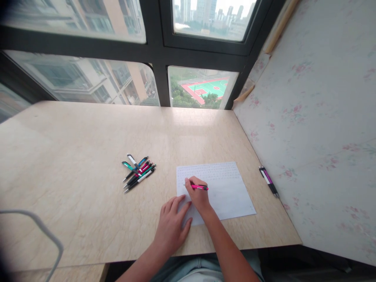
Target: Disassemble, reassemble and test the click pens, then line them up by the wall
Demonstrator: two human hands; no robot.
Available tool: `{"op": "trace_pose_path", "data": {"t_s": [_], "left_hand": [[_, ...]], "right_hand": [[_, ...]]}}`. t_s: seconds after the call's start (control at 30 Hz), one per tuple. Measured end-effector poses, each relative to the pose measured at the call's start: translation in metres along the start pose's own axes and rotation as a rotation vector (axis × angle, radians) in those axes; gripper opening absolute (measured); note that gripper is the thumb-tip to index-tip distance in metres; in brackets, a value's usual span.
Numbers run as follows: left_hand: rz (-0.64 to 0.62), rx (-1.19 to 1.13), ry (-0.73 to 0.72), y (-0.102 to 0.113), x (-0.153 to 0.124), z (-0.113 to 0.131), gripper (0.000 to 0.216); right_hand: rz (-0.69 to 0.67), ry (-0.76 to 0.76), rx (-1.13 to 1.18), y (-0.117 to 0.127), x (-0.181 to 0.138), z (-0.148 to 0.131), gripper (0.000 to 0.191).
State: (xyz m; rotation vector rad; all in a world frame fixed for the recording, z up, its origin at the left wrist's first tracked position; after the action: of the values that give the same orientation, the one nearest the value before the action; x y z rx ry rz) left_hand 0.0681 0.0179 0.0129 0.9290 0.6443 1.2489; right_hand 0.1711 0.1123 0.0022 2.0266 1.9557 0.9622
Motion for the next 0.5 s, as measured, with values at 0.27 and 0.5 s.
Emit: {"op": "trace_pose_path", "data": {"t_s": [0.27,0.5], "left_hand": [[-0.008,0.006,0.0,0.001,0.0001,0.001,0.041],[-0.007,0.01,-0.005,0.0013,0.0004,0.0017,0.039]], "right_hand": [[-0.032,0.014,-0.034,-0.0056,0.0001,0.0022,0.036],[-0.049,0.016,-0.031,-0.0068,0.0006,0.0013,0.036]]}}
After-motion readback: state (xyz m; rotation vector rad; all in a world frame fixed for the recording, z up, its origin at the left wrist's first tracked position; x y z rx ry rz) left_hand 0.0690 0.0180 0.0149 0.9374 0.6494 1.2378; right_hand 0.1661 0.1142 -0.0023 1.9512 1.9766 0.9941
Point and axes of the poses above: each hand's wrist, its own x-axis towards the middle knuckle, its own y-axis out of the back of the hand, z = x × y, the point moved 7 cm from there along x, towards the middle knuckle, and after that the axes turned 5 degrees about y, right-handed, at the moved point
